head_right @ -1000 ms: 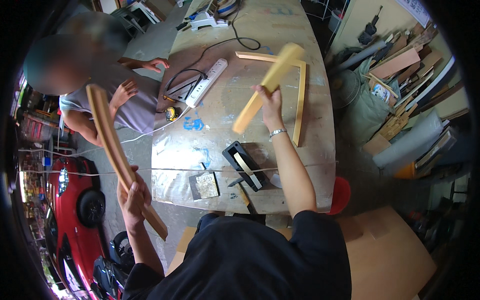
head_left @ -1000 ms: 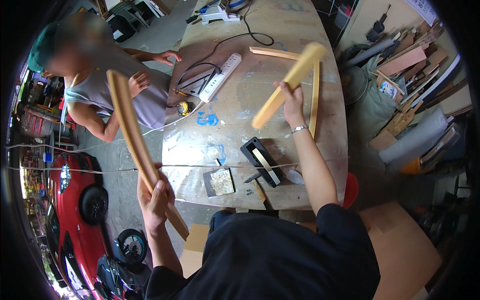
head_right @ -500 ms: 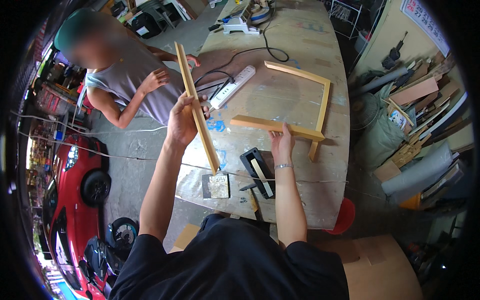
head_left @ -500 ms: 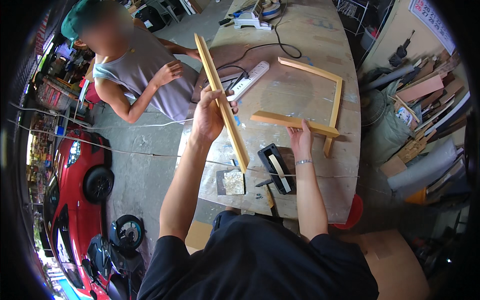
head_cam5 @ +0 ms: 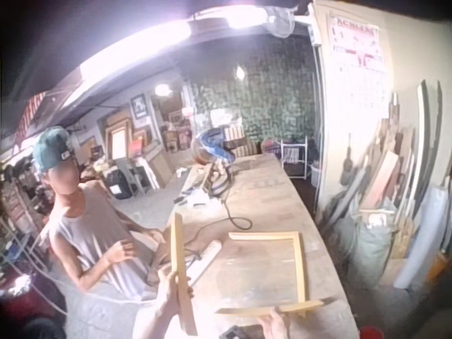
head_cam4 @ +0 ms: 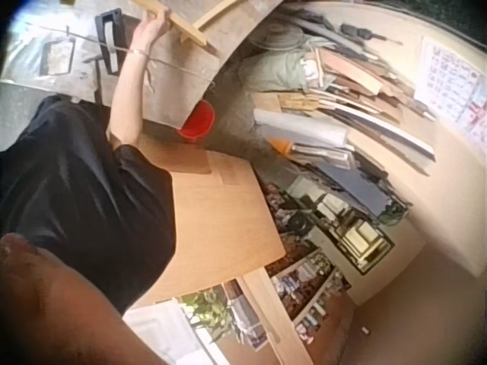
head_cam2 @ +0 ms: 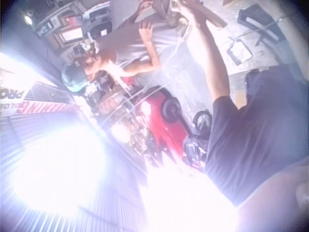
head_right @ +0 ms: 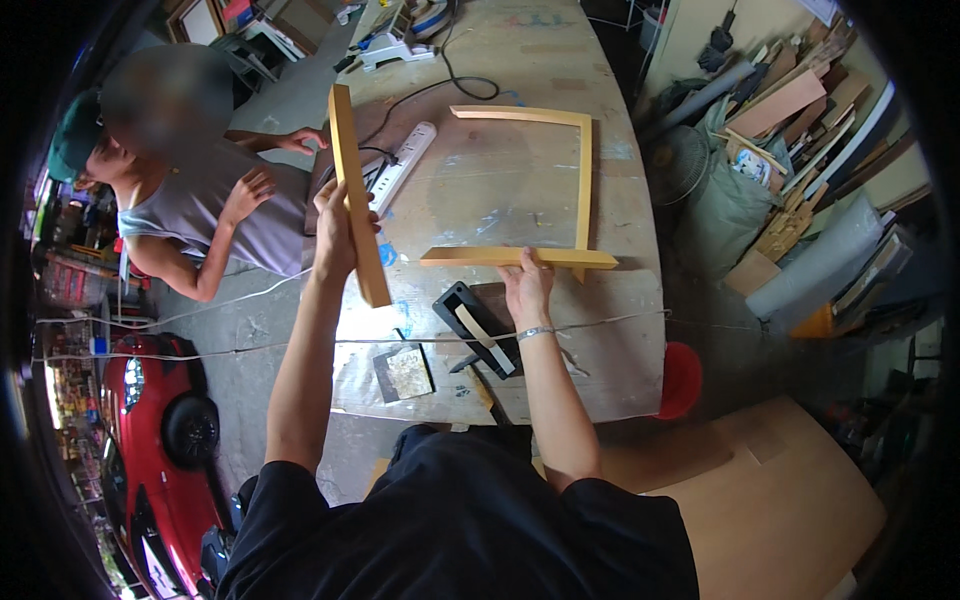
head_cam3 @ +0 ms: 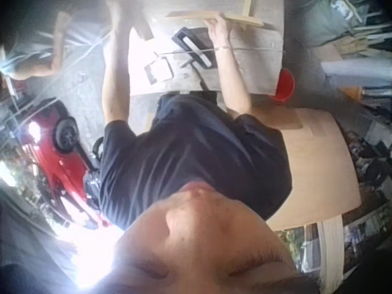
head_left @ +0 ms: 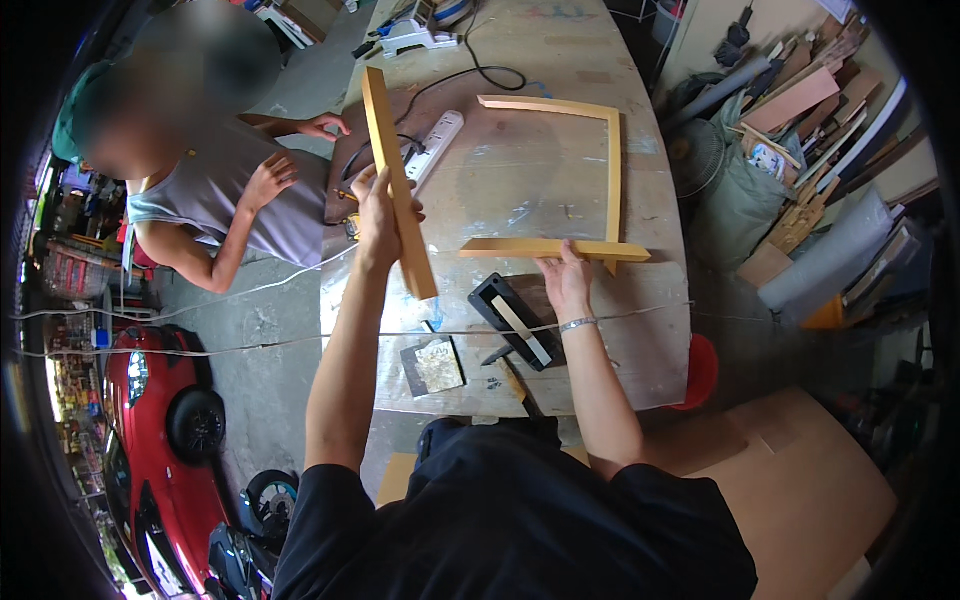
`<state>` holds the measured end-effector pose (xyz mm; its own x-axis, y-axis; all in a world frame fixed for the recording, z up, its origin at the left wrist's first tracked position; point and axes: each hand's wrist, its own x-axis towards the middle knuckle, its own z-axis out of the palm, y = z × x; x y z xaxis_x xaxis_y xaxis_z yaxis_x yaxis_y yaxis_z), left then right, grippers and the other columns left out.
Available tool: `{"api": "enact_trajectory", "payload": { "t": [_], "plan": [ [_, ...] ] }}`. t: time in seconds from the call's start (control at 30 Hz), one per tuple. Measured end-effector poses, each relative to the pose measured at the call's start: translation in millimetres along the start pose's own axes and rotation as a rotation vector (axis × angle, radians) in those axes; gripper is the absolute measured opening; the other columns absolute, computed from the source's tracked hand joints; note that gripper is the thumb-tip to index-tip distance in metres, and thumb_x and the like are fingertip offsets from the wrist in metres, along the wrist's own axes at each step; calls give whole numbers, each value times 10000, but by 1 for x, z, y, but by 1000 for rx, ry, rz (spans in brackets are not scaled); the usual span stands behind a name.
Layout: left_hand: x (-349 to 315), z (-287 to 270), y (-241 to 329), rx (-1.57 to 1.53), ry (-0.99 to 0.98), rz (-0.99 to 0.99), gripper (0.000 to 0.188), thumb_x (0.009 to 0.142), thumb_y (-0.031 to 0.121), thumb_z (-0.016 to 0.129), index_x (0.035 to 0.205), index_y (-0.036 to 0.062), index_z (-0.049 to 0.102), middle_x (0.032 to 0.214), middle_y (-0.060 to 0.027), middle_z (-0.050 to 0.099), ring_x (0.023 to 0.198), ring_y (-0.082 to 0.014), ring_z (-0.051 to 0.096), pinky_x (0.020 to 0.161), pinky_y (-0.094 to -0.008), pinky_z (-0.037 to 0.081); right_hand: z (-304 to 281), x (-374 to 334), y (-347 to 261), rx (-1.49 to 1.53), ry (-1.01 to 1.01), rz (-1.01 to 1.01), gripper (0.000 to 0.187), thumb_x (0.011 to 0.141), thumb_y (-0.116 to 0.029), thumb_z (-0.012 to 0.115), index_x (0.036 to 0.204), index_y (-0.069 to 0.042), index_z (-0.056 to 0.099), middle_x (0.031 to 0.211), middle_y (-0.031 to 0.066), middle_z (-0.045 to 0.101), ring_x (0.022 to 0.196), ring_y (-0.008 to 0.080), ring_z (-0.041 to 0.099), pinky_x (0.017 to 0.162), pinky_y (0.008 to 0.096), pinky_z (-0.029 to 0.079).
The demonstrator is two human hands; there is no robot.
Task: The person assembles a wooden frame by nailing two pieces of wood together at a corner using a hammer and nails. They then fit the frame into a cardboard box to check alignment and later place it on a workbench.
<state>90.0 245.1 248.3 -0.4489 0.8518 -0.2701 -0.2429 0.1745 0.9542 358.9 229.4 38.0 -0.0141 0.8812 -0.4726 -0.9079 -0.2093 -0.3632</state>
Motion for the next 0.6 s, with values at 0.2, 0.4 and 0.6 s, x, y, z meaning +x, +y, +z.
{"api": "enact_trajectory", "payload": {
  "t": [0.2,0.4,0.6],
  "plan": [
    [39,3,-25,-181,78,185,317,1034,170,550,1290,27,428,1059,-137,661,855,-236,691,727,-357,579,3,-11,-15,17,-25,30,296,1043,-77,593,1311,-43,471,1281,136,547,1247,398,601,1046,604,513],
    [6,37,-17,-257,-7,241,1103,882,3,784,1613,125,-34,1297,-206,569,1026,-259,680,892,-417,576,29,-30,-32,-131,-53,-162,480,1018,-94,643,1393,-144,347,1253,114,573,1211,381,618,1041,586,507],
    [-23,56,-13,-398,-322,191,601,940,-3,698,1419,58,339,1073,-169,703,1029,-238,726,944,-315,575,55,-39,-45,-181,-214,-196,455,1007,-120,673,1323,-165,349,1142,81,631,1159,353,647,1002,585,502]
  ]
}}
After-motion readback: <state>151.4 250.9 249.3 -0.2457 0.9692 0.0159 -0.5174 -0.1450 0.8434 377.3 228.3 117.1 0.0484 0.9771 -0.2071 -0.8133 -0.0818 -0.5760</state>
